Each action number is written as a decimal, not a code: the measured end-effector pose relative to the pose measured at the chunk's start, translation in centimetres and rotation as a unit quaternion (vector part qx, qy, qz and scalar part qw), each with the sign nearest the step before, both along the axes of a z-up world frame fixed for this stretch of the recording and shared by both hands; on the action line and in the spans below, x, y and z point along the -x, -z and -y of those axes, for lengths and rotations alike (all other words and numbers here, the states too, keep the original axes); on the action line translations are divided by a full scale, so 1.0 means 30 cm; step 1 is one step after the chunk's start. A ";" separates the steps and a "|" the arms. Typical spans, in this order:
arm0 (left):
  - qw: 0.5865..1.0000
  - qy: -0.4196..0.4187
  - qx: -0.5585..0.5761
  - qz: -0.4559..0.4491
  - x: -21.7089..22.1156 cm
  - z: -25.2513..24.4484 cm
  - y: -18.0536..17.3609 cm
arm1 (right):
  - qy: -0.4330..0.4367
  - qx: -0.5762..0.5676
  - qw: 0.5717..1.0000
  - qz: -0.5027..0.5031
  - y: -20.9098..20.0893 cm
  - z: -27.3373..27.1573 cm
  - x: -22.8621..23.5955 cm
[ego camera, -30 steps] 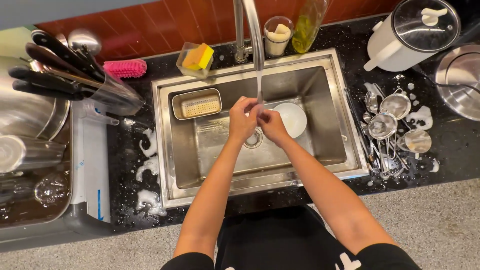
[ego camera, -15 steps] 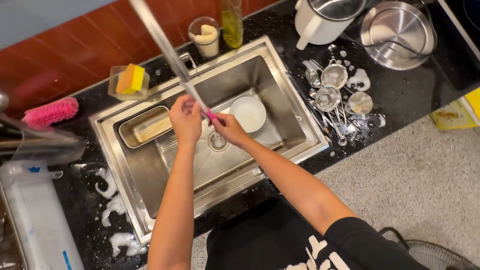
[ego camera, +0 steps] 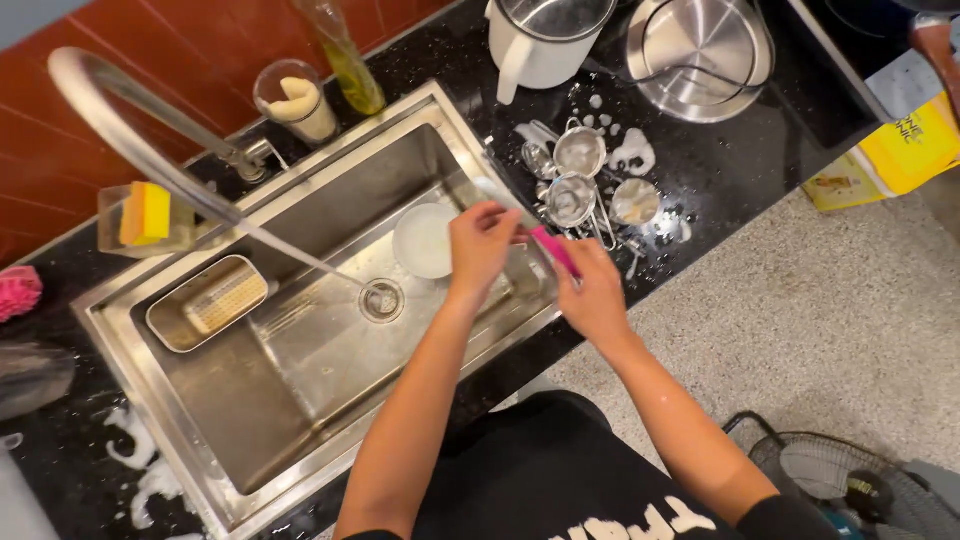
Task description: The person is washing dishes and cleaning the kitchen sink using a sponge and soap.
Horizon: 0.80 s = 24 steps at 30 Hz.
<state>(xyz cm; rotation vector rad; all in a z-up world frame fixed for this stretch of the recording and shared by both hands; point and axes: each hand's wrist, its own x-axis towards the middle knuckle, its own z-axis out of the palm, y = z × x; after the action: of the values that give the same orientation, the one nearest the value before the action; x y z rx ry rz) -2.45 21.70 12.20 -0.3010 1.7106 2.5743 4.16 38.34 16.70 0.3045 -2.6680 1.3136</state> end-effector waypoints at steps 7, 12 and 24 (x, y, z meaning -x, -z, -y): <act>0.981 0.015 0.190 -0.030 -0.012 -0.083 0.080 | 0.099 -0.147 0.979 -0.100 0.071 -0.121 0.116; 0.988 0.005 0.140 0.060 -0.215 0.043 0.184 | 0.038 -0.203 0.969 -0.133 0.097 -0.021 0.060; 0.980 -0.074 0.137 0.122 -0.676 0.433 0.092 | -0.169 -0.021 0.981 -0.089 0.253 0.325 -0.021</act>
<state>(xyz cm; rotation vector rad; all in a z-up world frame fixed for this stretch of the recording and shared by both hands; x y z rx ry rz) 17.82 8.72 9.44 -0.7462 2.0092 2.2678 4.78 28.60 9.11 0.8708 -2.5717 1.2420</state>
